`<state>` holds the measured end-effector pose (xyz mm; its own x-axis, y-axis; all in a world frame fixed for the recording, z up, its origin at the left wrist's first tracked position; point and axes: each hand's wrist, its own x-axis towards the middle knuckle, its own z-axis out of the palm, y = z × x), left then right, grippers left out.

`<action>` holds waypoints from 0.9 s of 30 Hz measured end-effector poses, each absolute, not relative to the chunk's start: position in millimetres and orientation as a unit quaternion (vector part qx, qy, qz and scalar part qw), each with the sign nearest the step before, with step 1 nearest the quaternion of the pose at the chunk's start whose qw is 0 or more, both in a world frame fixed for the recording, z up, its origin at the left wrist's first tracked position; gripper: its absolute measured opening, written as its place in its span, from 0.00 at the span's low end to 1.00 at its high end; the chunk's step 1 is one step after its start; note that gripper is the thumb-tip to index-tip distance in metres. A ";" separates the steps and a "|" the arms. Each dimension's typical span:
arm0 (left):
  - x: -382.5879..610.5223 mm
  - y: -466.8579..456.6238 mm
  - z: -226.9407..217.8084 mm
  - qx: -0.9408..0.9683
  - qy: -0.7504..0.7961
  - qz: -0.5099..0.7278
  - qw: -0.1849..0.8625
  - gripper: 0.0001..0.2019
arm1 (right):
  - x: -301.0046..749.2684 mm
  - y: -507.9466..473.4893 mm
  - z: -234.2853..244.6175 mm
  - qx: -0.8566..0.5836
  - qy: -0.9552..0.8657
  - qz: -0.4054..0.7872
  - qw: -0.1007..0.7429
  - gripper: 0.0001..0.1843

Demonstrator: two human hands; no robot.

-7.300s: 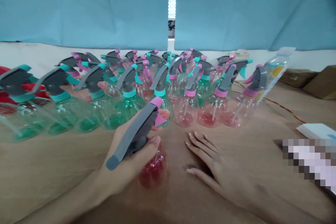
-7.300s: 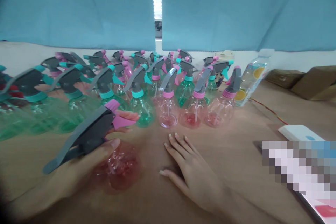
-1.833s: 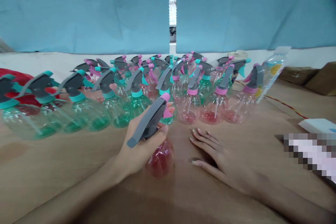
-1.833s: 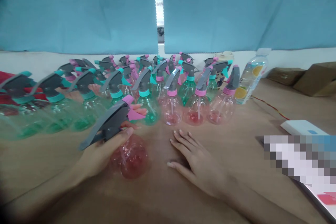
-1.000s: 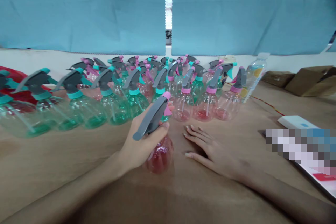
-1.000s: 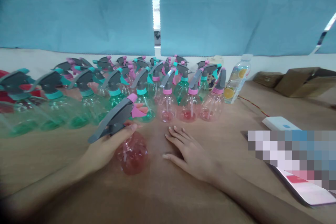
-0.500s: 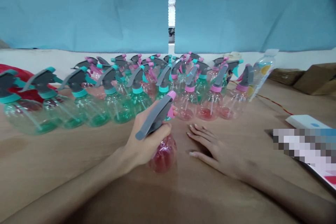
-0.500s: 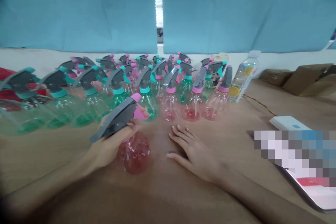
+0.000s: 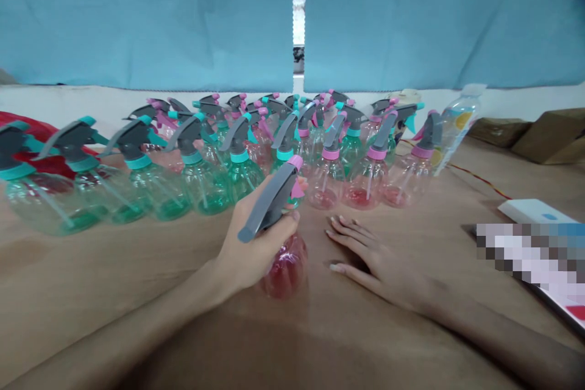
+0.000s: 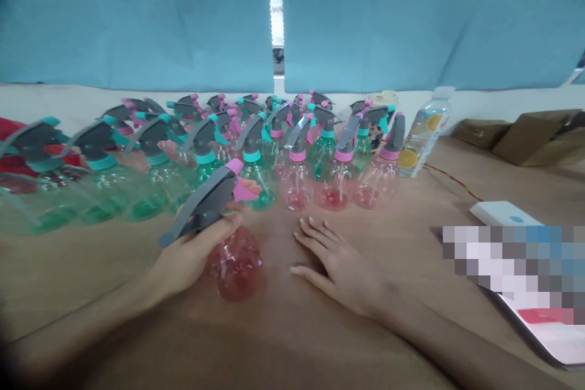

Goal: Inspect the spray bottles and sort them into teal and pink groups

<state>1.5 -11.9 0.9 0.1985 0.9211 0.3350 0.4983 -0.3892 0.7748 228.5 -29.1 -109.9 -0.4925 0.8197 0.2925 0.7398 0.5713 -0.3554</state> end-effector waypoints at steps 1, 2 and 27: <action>2.2 -12.1 0.9 0.729 0.487 0.403 0.262 0.02 | 228.4 -29.2 -109.9 -0.453 -0.859 0.093 0.221 0.30; 2.8 -12.2 0.8 0.729 0.487 0.404 0.262 0.02 | 228.2 -29.4 -109.6 -0.453 -0.858 0.094 0.222 0.30; 3.4 -11.3 0.2 0.729 0.481 0.409 0.265 0.07 | 227.4 -29.0 -108.0 -0.463 -0.863 0.078 0.188 0.31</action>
